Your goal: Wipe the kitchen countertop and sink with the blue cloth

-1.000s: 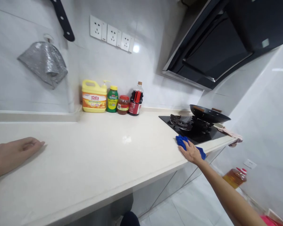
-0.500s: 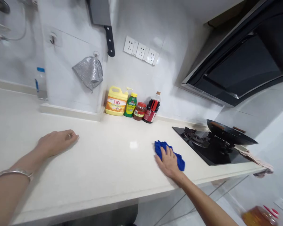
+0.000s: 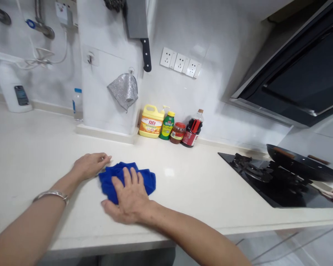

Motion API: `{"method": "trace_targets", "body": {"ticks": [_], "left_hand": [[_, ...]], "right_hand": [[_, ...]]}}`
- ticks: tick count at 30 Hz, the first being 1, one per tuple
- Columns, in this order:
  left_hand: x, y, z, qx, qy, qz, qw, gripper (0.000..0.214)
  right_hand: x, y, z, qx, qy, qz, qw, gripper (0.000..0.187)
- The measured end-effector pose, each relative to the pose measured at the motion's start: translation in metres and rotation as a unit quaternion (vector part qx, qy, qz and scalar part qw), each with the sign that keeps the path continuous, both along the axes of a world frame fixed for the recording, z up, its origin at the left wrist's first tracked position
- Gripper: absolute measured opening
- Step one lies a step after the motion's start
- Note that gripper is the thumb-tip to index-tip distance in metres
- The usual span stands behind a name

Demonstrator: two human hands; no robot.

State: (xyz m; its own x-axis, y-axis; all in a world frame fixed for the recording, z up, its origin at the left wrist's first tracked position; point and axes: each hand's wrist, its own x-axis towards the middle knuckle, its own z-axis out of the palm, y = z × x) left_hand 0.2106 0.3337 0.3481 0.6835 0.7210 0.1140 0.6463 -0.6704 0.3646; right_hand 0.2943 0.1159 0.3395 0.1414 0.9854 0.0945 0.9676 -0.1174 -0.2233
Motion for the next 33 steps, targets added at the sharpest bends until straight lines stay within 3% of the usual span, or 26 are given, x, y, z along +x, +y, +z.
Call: {"method": "trace_targets", "body": {"ticks": [4,9,15,19,22,26,33], "left_hand": [[-0.003,0.008,-0.003,0.001,-0.033,-0.013,0.999,0.053],[-0.005,0.012,-0.008,0.002,-0.067,-0.01,0.998,0.05],[-0.009,0.006,-0.008,0.007,-0.061,-0.016,0.998,0.047],[-0.011,-0.001,-0.005,0.014,-0.05,-0.015,0.999,0.046],[-0.013,-0.006,-0.002,0.021,-0.037,-0.011,0.999,0.043],[-0.014,-0.012,0.002,0.036,-0.021,0.0,0.999,0.042],[-0.016,-0.007,0.003,0.065,-0.007,0.092,0.994,0.05]], "right_hand": [[-0.017,-0.027,0.007,-0.015,0.04,0.103,0.994,0.078],[-0.008,-0.084,0.012,-0.036,0.052,0.179,0.982,0.072],[0.034,-0.139,0.008,-0.009,-0.011,0.205,0.979,0.058],[0.079,-0.152,-0.007,0.037,-0.058,0.182,0.981,0.051],[0.112,-0.138,-0.021,0.053,-0.079,0.098,0.991,0.048],[0.138,-0.092,-0.032,0.032,-0.091,-0.032,0.995,0.054],[0.125,0.018,-0.013,-0.037,-0.082,-0.17,0.981,0.064]]}}
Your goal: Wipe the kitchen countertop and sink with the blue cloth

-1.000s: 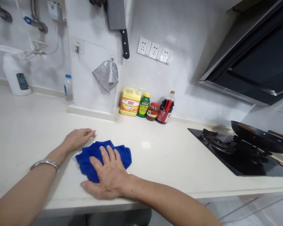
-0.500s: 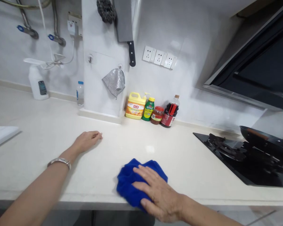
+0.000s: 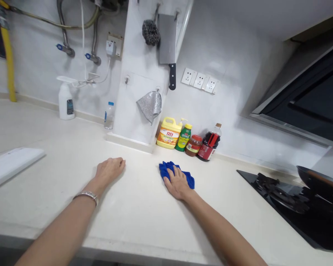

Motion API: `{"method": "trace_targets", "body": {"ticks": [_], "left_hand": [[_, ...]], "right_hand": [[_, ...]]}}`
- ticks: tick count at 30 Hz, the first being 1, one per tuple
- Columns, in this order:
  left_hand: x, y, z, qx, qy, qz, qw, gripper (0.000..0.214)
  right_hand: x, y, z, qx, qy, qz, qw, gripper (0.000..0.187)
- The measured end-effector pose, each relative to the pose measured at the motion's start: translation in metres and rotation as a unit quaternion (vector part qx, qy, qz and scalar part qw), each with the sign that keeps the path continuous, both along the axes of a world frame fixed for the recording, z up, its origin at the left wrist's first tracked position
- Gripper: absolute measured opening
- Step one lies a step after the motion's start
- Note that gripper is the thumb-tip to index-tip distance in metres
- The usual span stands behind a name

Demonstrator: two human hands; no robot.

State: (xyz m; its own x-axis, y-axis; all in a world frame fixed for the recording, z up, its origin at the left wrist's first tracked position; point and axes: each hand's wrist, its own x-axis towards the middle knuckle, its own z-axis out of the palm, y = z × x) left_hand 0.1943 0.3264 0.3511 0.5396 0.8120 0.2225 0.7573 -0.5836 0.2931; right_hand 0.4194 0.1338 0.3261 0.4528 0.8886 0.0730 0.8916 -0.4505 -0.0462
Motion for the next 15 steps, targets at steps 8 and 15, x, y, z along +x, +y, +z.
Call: {"method": "trace_targets", "body": {"ticks": [8,15], "left_hand": [[0.007,0.003,-0.006,0.016,-0.008,0.03,0.999,0.045],[0.006,0.006,0.002,0.018,-0.058,0.044,0.997,0.039]], "right_hand": [[-0.037,0.112,0.017,-0.038,0.005,-0.057,0.998,0.07],[-0.102,0.179,0.008,0.006,0.024,0.074,0.997,0.074]]}}
